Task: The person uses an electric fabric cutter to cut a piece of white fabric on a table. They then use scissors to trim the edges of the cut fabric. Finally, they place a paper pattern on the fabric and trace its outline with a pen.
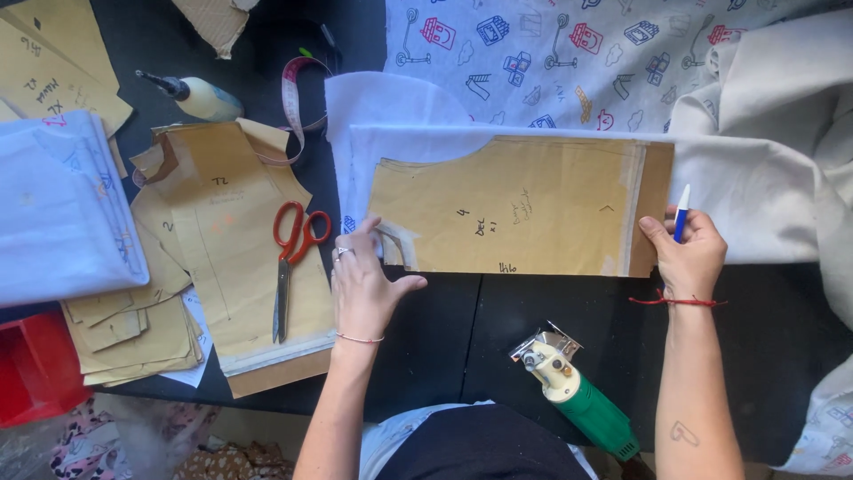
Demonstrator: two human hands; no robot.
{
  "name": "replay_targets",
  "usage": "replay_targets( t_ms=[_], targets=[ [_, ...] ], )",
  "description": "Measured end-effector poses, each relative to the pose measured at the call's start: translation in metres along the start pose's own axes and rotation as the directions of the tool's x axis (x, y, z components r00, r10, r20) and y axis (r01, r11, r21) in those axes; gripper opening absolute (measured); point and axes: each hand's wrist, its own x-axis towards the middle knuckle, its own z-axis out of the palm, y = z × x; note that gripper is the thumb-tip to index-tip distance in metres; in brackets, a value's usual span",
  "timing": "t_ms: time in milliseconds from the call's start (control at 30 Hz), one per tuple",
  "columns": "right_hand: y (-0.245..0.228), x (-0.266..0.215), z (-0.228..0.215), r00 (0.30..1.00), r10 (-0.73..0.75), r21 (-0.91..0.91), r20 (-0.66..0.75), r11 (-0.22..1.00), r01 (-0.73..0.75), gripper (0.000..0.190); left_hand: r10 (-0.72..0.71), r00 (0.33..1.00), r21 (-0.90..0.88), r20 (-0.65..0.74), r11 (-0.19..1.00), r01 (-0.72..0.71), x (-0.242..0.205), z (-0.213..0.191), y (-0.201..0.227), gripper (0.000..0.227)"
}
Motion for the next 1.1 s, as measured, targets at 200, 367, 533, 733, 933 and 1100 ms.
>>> replay_targets(
  t_ms=[200, 367, 533, 733, 933, 1100],
  targets=[
    [-0.003, 0.007, 0.003, 0.995, 0.066, -0.013, -0.069, 0.998, -0.067, 0.017, 0.098, 0.987, 0.032, -0.130, 0.995, -0.095, -0.002, 0.017, -0.004, 0.069],
    [-0.009, 0.005, 0.002, 0.995, 0.069, -0.034, -0.065, 0.997, -0.072, 0.014, 0.054, 0.995, 0.033, -0.082, 0.998, -0.051, 0.000, 0.014, -0.006, 0.070],
    [-0.006, 0.007, -0.004, 0.997, 0.074, 0.023, -0.007, 0.997, -0.074, 0.011, -0.124, 0.992, -0.266, -0.001, 0.957, 0.119, 0.008, 0.001, -0.003, 0.060],
    [-0.013, 0.008, -0.003, 0.993, 0.121, -0.005, 0.013, 0.993, -0.121, 0.013, -0.305, 0.950, -0.350, -0.067, 0.899, 0.264, 0.036, -0.007, -0.007, 0.026],
    [-0.007, 0.013, -0.007, 0.988, 0.157, -0.037, -0.009, 0.987, -0.157, 0.016, -0.253, 0.965, -0.330, -0.075, 0.919, 0.215, 0.048, -0.012, -0.010, 0.005],
    [0.004, 0.019, -0.014, 0.976, 0.205, -0.036, 0.074, 0.978, -0.203, 0.020, -0.283, 0.959, -0.396, 0.035, 0.877, 0.273, 0.044, -0.014, -0.010, 0.008]
  ],
)
